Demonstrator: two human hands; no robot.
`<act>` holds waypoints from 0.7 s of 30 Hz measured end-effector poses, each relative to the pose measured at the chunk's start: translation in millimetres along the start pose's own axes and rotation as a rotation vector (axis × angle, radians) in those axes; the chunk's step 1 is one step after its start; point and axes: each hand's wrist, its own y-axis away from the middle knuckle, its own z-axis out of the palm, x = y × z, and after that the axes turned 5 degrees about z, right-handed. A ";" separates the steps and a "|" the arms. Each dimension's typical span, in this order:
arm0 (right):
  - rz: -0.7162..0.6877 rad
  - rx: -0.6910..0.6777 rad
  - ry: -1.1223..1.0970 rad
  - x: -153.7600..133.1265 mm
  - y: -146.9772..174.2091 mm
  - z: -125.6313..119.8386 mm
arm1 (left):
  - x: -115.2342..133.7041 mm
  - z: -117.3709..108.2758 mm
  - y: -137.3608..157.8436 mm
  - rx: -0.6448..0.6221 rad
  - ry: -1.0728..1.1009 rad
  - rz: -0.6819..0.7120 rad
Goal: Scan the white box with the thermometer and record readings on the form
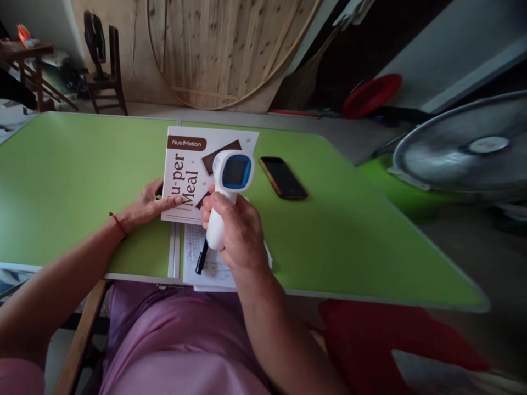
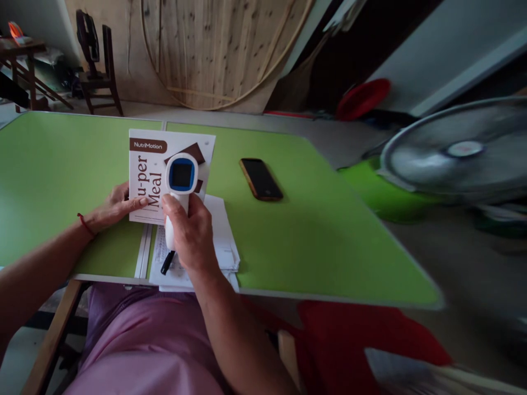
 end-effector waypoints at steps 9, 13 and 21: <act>-0.001 0.014 0.043 -0.1 1.5 -0.6 | 0.4 -0.7 -1.4 -0.016 0.062 -0.001; 0.022 0.035 0.033 -0.9 2.8 -0.3 | 0.3 -0.9 -2.7 -0.056 0.093 0.005; 0.030 0.023 0.011 -4.6 4.1 5.2 | 1.2 -2.7 -1.4 -0.060 0.072 -0.021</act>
